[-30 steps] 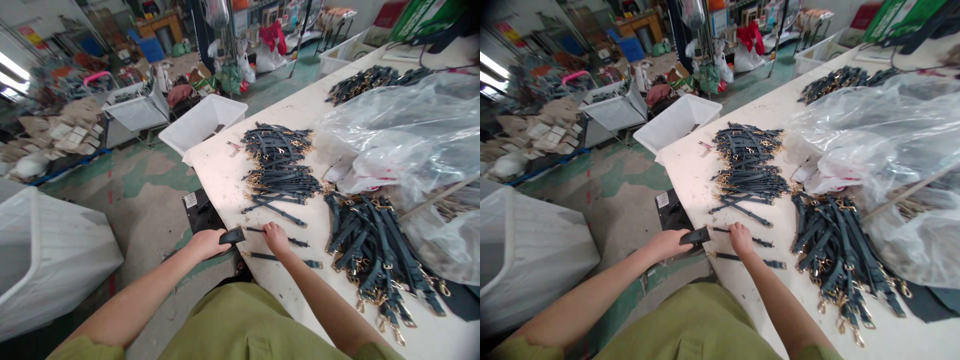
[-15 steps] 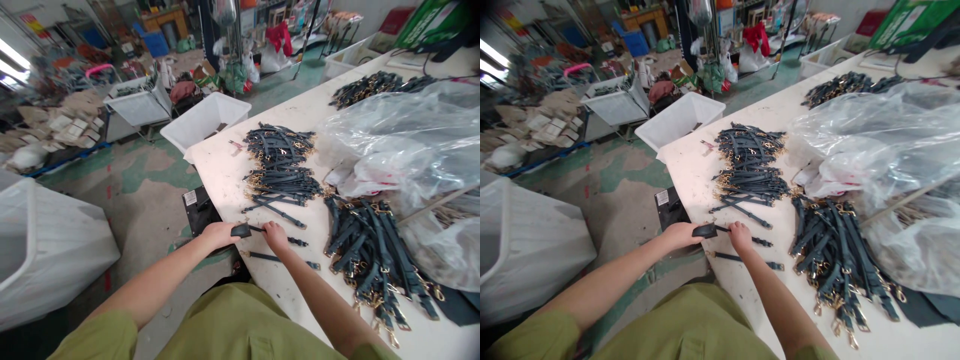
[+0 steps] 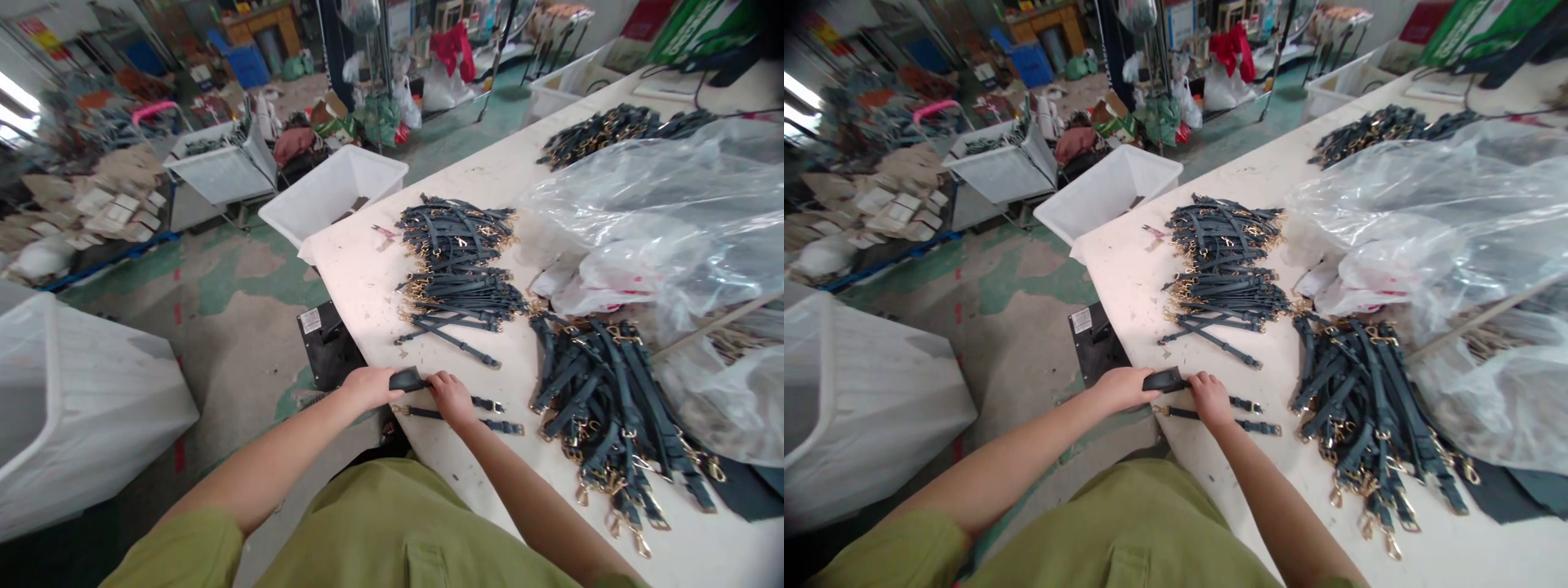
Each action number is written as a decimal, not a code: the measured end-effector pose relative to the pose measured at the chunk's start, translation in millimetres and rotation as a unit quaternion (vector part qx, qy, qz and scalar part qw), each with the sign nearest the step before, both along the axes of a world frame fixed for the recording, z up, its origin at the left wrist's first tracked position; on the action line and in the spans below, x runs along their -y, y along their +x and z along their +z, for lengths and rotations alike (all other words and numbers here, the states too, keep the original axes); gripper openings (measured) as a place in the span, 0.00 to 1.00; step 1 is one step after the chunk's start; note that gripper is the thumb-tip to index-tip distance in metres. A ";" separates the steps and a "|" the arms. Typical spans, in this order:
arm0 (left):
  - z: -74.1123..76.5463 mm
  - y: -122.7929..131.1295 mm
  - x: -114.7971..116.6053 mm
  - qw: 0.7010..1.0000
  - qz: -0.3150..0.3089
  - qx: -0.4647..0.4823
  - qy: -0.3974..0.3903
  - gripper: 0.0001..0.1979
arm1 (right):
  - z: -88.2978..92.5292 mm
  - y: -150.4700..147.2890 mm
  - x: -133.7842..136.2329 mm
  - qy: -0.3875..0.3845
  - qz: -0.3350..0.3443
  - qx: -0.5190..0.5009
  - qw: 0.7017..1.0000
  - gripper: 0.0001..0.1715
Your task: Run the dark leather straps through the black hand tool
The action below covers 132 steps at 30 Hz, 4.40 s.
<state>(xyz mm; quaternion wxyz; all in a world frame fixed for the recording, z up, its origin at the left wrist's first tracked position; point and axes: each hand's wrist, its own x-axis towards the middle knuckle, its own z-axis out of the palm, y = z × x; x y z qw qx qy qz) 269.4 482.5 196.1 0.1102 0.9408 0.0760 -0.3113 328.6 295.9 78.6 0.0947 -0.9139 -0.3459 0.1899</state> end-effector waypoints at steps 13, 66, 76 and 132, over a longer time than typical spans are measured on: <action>12.6 -3.1 -19.6 1.000 0.019 0.012 -0.007 0.23 | 8.0 6.2 8.0 -0.025 0.062 -0.024 0.997 0.11; 0.4 -5.0 7.3 1.000 -0.028 0.004 0.009 0.24 | 4.0 28.4 14.2 0.009 0.064 -0.001 0.998 0.11; -2.6 6.9 9.1 1.000 0.000 0.006 -0.012 0.24 | 8.4 30.6 9.7 -0.019 0.049 -0.020 0.998 0.12; 11.7 -6.0 0.8 1.000 -0.015 0.017 0.005 0.24 | 3.9 35.1 18.1 0.025 -0.009 0.011 1.000 0.14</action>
